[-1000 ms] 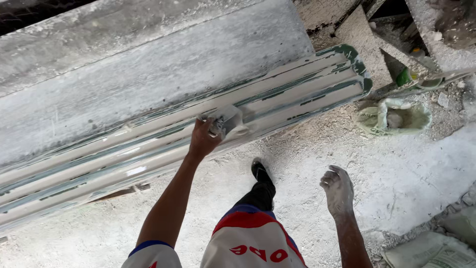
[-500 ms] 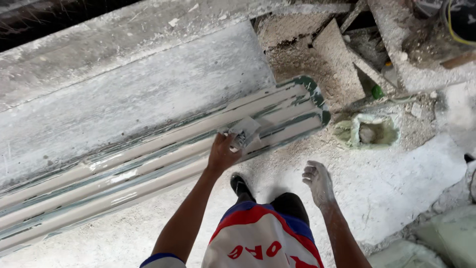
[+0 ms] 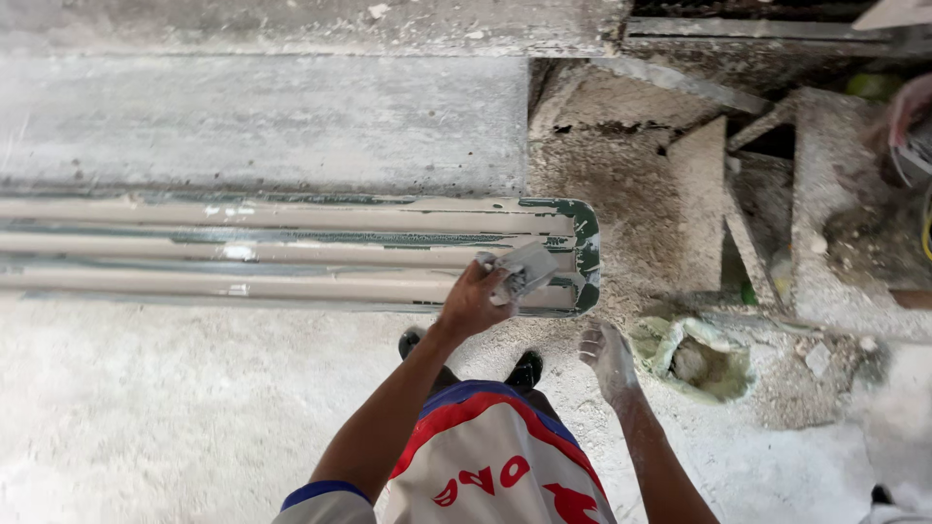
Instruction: The person mixes a white plaster-like substance in a bucket, then uses a trowel to apply it onto a green corrugated metal sheet. They repeatedly scoop the mixture and spread it along the ridges of the sheet, smoothing it with their hand.
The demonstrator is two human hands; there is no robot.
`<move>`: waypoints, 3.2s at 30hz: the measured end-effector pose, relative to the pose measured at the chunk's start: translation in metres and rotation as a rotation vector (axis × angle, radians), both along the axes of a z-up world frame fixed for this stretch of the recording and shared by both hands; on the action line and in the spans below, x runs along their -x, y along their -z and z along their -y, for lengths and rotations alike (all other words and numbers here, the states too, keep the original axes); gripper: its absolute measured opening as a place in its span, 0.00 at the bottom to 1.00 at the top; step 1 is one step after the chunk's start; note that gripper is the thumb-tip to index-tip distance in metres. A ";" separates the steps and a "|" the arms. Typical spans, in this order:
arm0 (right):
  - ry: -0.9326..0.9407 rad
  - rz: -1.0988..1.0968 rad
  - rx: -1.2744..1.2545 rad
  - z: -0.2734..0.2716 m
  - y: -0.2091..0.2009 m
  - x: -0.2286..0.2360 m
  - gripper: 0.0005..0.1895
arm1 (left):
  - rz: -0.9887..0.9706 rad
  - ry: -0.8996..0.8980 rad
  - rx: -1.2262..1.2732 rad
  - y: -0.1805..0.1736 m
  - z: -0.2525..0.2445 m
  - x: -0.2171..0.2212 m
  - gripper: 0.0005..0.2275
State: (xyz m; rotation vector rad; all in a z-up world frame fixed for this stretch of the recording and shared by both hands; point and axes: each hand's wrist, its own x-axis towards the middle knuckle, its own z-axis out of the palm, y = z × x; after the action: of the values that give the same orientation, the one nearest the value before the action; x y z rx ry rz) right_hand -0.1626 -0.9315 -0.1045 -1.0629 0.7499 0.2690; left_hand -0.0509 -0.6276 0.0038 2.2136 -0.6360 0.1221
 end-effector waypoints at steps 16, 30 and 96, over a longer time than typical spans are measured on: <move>-0.450 0.045 -0.034 0.001 -0.003 -0.054 0.18 | -0.023 -0.507 -0.024 -0.013 0.011 0.074 0.29; -0.463 0.066 0.010 -0.145 -0.018 -0.075 0.15 | -0.045 -0.832 -0.040 -0.027 -0.215 0.082 0.26; -0.969 0.657 0.600 -1.664 -0.067 -0.329 0.11 | -0.131 -1.125 -0.055 -0.012 -1.735 -0.097 0.21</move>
State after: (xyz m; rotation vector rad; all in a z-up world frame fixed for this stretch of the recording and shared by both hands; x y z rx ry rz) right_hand 0.1659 0.7322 -0.0377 -1.9167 -0.3628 0.4904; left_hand 0.0466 1.1076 0.0162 2.3466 0.7364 0.5175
